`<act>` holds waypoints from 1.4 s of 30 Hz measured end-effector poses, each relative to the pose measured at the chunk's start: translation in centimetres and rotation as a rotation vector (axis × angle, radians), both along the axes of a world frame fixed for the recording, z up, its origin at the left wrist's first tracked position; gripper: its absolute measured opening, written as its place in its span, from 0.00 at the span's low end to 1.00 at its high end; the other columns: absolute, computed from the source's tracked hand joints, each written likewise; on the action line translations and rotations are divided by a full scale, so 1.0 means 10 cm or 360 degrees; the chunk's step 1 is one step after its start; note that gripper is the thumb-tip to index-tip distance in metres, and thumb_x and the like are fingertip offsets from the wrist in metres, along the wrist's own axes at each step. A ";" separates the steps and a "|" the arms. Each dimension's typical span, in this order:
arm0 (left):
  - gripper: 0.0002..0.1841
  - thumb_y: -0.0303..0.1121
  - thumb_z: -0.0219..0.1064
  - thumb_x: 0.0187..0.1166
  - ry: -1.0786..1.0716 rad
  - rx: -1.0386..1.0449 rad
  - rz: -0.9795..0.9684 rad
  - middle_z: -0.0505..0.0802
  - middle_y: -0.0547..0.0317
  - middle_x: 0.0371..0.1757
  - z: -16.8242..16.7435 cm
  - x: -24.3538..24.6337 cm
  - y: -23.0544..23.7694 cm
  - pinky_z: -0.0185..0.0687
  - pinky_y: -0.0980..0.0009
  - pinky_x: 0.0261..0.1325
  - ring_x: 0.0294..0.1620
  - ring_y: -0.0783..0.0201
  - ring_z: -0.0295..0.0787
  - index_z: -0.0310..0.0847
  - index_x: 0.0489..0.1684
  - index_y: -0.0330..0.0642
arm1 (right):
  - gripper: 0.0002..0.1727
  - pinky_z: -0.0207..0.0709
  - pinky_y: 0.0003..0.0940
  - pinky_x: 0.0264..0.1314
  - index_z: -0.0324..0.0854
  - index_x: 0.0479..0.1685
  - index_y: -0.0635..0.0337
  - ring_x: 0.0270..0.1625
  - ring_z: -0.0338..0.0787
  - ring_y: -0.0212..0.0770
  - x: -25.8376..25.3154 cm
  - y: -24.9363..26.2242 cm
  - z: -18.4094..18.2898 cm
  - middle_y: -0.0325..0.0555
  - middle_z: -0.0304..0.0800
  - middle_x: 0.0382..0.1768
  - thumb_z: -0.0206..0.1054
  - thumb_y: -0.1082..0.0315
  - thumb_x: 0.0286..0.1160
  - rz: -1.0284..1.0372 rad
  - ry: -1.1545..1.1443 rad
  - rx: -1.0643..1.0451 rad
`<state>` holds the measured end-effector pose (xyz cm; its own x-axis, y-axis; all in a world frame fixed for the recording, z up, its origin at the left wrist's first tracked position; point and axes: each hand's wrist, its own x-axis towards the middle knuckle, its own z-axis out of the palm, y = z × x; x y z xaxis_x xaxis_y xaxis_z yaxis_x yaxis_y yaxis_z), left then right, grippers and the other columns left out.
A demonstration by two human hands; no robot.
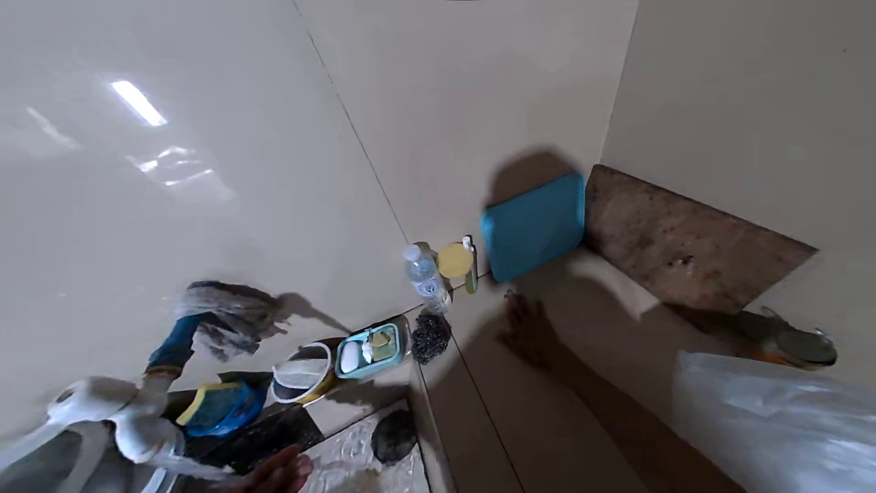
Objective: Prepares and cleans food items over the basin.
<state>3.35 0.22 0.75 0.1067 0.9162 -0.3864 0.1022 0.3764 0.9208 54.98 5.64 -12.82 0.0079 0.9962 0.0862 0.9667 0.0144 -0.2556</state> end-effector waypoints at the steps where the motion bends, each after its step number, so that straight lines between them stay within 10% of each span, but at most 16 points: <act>1: 0.14 0.21 0.58 0.84 0.0015 0.0004 0.0028 0.96 0.58 0.49 0.02 0.03 -0.01 0.90 0.65 0.61 0.50 0.63 0.95 0.77 0.65 0.30 | 0.49 0.31 0.75 0.91 0.50 0.95 0.62 0.98 0.36 0.54 -0.11 0.02 -0.02 0.51 0.41 0.97 0.41 0.31 0.87 0.0096 0.0011 0.0014; 15: 0.14 0.16 0.52 0.85 -0.0036 -0.0064 0.0282 0.94 0.48 0.47 0.08 0.12 -0.01 0.91 0.70 0.51 0.42 0.63 0.95 0.76 0.64 0.24 | 0.41 0.23 0.74 0.92 0.50 0.96 0.53 0.98 0.38 0.51 -2.27 -1.05 0.39 0.45 0.46 0.96 0.45 0.39 0.91 0.0884 0.0648 -0.0296; 22: 0.16 0.18 0.57 0.85 -0.0102 -0.0103 0.0209 0.94 0.43 0.47 0.31 0.15 0.00 0.91 0.68 0.51 0.42 0.59 0.95 0.73 0.69 0.24 | 0.51 0.31 0.71 0.92 0.43 0.96 0.64 0.97 0.37 0.64 -1.16 -1.57 0.58 0.63 0.38 0.96 0.47 0.33 0.85 0.0124 0.0155 -0.0599; 26: 0.17 0.20 0.58 0.86 0.0135 -0.0168 0.0084 0.91 0.43 0.55 0.33 0.13 0.06 0.88 0.65 0.53 0.48 0.59 0.92 0.74 0.71 0.29 | 0.56 0.37 0.80 0.87 0.53 0.93 0.66 0.95 0.48 0.67 -1.08 -2.10 0.16 0.66 0.49 0.93 0.48 0.26 0.78 0.0069 -0.0075 -0.0105; 29: 0.22 0.22 0.56 0.87 0.0254 -0.0167 -0.0004 0.82 0.40 0.68 0.32 0.14 0.11 0.83 0.55 0.60 0.59 0.54 0.85 0.66 0.80 0.33 | 0.48 0.39 0.83 0.86 0.59 0.92 0.58 0.95 0.51 0.63 -1.60 -1.89 0.11 0.59 0.55 0.93 0.43 0.29 0.84 0.0293 -0.0015 0.0006; 33: 0.21 0.17 0.56 0.84 -0.0064 -0.0124 0.0069 0.89 0.40 0.55 0.42 0.26 0.12 0.88 0.66 0.51 0.46 0.58 0.92 0.65 0.76 0.27 | 0.45 0.21 0.79 0.89 0.47 0.97 0.54 0.98 0.34 0.61 -2.40 -1.23 0.34 0.56 0.42 0.96 0.45 0.34 0.88 0.0733 0.0288 -0.0347; 35: 0.15 0.25 0.55 0.89 0.0083 -0.0174 -0.0149 0.93 0.47 0.46 0.57 0.21 0.06 0.89 0.70 0.45 0.39 0.63 0.93 0.73 0.69 0.28 | 0.38 0.32 0.70 0.93 0.56 0.93 0.59 0.96 0.46 0.60 -2.79 -0.93 0.64 0.59 0.54 0.93 0.54 0.48 0.90 0.0796 0.0544 -0.0422; 38: 0.14 0.35 0.59 0.90 0.0878 -0.0170 -0.0428 0.94 0.50 0.39 0.87 0.18 -0.10 0.89 0.69 0.37 0.30 0.64 0.92 0.85 0.58 0.33 | 0.20 0.78 0.47 0.70 0.81 0.68 0.70 0.62 0.89 0.51 -3.39 -0.54 0.98 0.62 0.89 0.60 0.62 0.64 0.86 0.0522 0.1233 -0.0691; 42: 0.12 0.32 0.66 0.86 0.1404 0.0320 -0.0275 0.93 0.43 0.42 0.98 -0.09 -0.20 0.89 0.54 0.42 0.33 0.53 0.91 0.87 0.60 0.37 | 0.22 0.84 0.30 0.30 0.83 0.47 0.71 0.23 0.88 0.35 -3.95 -0.21 1.20 0.48 0.90 0.27 0.57 0.57 0.93 0.0289 0.1932 -0.1212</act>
